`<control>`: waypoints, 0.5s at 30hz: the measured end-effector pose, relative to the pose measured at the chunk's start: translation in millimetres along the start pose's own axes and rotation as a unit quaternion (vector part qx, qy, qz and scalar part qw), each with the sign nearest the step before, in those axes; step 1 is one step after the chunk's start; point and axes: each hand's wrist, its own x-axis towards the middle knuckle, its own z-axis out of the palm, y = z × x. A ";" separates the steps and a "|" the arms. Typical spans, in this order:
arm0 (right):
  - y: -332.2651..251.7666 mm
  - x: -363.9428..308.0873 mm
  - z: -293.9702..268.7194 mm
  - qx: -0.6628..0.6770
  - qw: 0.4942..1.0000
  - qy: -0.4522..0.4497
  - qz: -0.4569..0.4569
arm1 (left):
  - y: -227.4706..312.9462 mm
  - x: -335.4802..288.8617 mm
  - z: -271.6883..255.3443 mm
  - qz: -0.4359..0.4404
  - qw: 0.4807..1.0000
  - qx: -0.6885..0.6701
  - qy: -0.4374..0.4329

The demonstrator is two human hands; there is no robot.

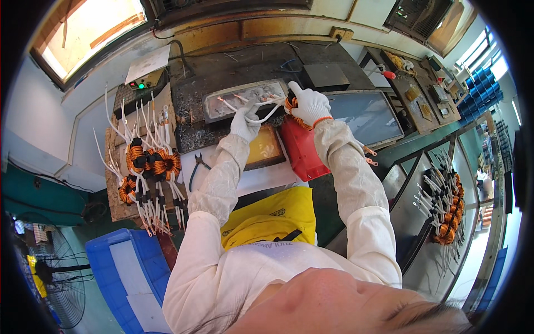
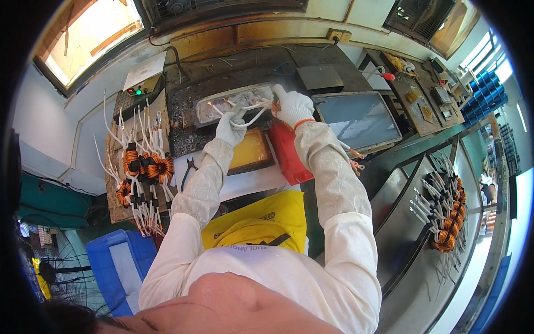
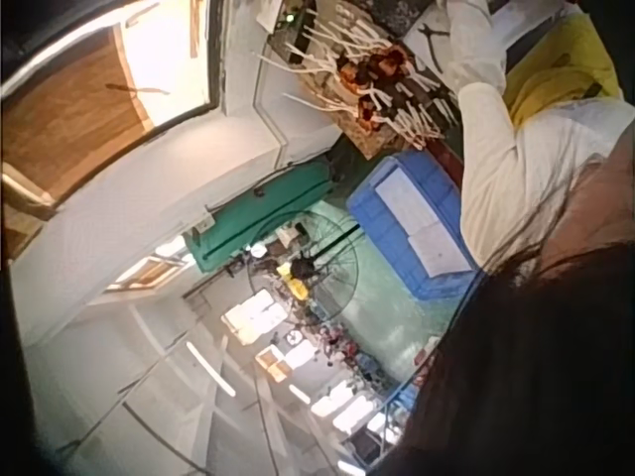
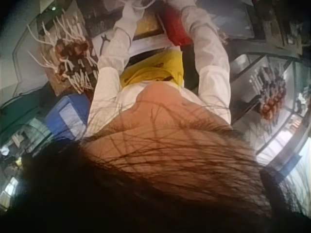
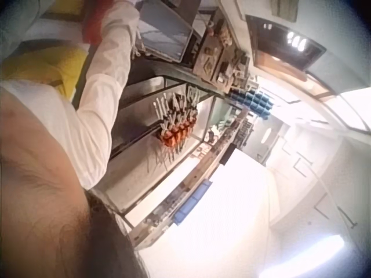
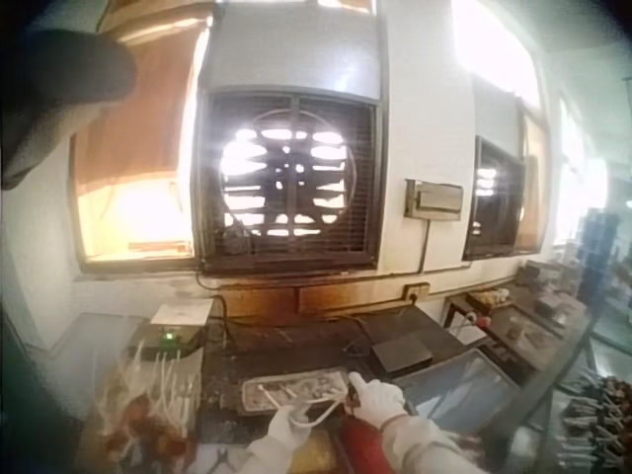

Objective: Dip wire ends of copper-wound transformers into a tinning bath.

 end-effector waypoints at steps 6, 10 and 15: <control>-9.1 15.7 2.8 -0.038 0.999 -0.006 -0.021 | 4.2 3.4 -6.1 0.001 1.000 0.012 0.009; -10.3 15.6 0.9 -0.034 0.999 -0.010 -0.020 | 2.9 4.4 -7.7 0.007 1.000 0.016 0.026; -6.2 21.6 3.0 -0.034 0.999 -0.010 -0.019 | 0.3 2.7 2.4 0.008 0.999 0.004 0.033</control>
